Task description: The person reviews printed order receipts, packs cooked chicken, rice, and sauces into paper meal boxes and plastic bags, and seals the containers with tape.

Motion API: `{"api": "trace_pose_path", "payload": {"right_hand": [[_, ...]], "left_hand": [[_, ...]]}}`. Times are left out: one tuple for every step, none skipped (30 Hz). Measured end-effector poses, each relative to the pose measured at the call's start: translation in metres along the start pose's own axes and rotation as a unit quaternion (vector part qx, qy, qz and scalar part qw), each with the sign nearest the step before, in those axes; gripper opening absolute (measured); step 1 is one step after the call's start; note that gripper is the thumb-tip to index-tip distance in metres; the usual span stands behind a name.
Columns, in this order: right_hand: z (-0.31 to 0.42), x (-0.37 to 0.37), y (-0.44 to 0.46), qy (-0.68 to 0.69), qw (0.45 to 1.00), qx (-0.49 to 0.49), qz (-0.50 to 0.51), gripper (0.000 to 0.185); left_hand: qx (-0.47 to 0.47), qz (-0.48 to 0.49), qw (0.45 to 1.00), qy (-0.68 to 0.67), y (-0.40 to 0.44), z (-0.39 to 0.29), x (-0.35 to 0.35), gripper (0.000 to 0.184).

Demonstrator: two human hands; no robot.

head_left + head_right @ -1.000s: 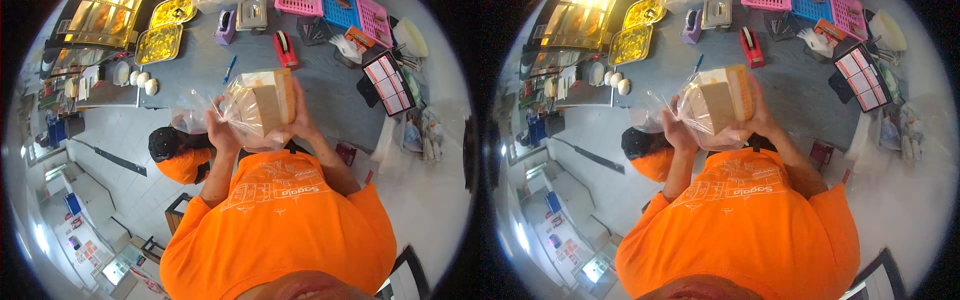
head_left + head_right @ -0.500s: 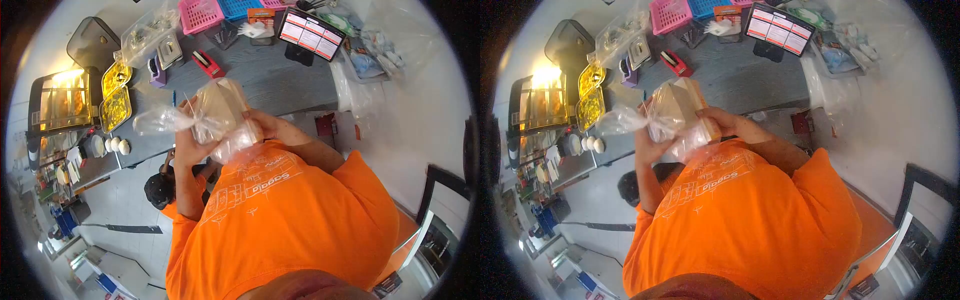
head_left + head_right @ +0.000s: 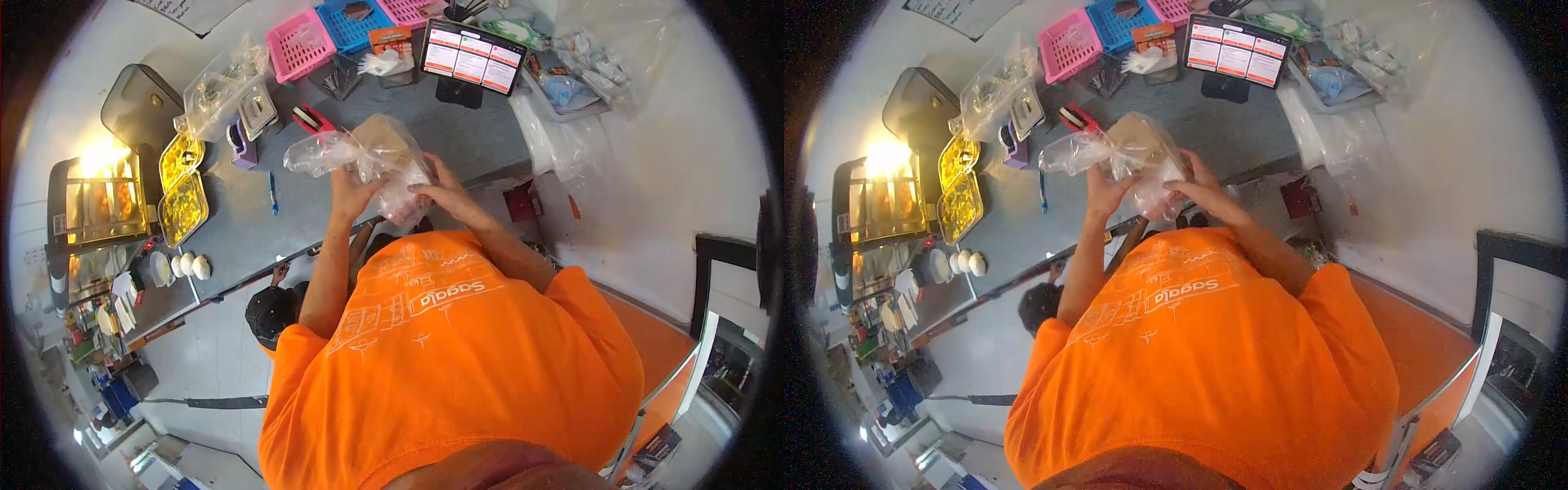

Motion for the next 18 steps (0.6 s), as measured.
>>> {"api": "trace_pose_path", "payload": {"right_hand": [[0.003,0.001,-0.003,0.012,1.000,-0.002,-0.010,0.087],[0.005,0.003,-0.003,0.079,0.997,-0.013,0.001,0.086],[0.006,0.003,-0.007,0.147,0.989,-0.027,0.014,0.085],[0.009,0.001,-0.011,0.213,0.976,-0.042,0.028,0.085],[0.016,-0.003,-0.014,0.216,0.975,-0.029,0.039,0.083],[0.028,-0.010,-0.021,0.220,0.974,-0.019,0.051,0.082],[0.039,-0.017,-0.025,0.224,0.973,-0.008,0.063,0.081],[0.047,-0.022,-0.028,0.188,0.980,0.015,0.060,0.080],[0.055,-0.026,-0.030,0.151,0.986,0.039,0.057,0.079],[0.064,-0.030,-0.031,0.115,0.990,0.064,0.054,0.077],[0.076,-0.033,-0.032,0.070,0.989,0.113,0.062,0.077],[0.090,-0.035,-0.034,0.026,0.984,0.161,0.069,0.077],[0.104,-0.038,-0.039,-0.019,0.975,0.208,0.076,0.077],[0.122,-0.039,-0.046,-0.075,0.957,0.278,0.027,0.076],[0.143,-0.041,-0.056,-0.129,0.929,0.346,-0.022,0.075],[0.160,-0.042,-0.062,-0.181,0.890,0.412,-0.073,0.074],[0.172,-0.045,-0.064,-0.181,0.880,0.435,-0.059,0.072],[0.178,-0.050,-0.066,-0.181,0.872,0.453,-0.044,0.070]], "left_hand": [[0.002,0.006,1.000,-0.019,-0.002,-0.005,-0.001,0.095],[-0.025,-0.031,0.996,-0.084,-0.005,-0.012,0.000,0.096],[-0.049,-0.067,0.985,-0.148,-0.013,-0.025,0.002,0.097],[-0.073,-0.105,0.969,-0.211,-0.021,-0.039,0.006,0.099],[-0.028,-0.098,0.974,-0.202,-0.025,-0.042,0.008,0.091],[0.018,-0.091,0.977,-0.194,-0.030,-0.046,0.010,0.083],[0.130,-0.060,0.954,-0.265,-0.036,-0.038,0.004,0.078],[0.239,-0.028,0.912,-0.331,-0.043,-0.025,-0.002,0.075],[0.256,-0.015,0.876,-0.409,-0.042,-0.012,-0.001,0.070],[0.276,-0.002,0.832,-0.481,-0.038,-0.021,-0.001,0.066],[0.257,0.002,0.836,-0.485,-0.036,-0.033,0.002,0.066],[0.240,0.007,0.838,-0.489,-0.033,-0.059,0.005,0.066],[0.243,0.006,0.831,-0.501,-0.035,-0.069,0.009,0.068],[0.243,0.005,0.824,-0.512,-0.035,-0.078,0.014,0.069],[0.241,0.005,0.817,-0.523,-0.034,-0.083,0.018,0.071],[0.218,-0.003,0.842,-0.494,-0.029,-0.085,0.020,0.075],[0.195,-0.012,0.864,-0.464,-0.023,-0.086,0.022,0.080],[0.177,-0.024,0.884,-0.432,-0.024,-0.087,0.024,0.084]]}}
Point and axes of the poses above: each hand's wrist, its own y-axis towards the middle knuckle, its own x-axis out of the back of the hand, z = x × y, the point moved 2 cm from there along y, towards the middle knuckle, and after that the axes turned 10 degrees about -z, right-handed, at the moved point
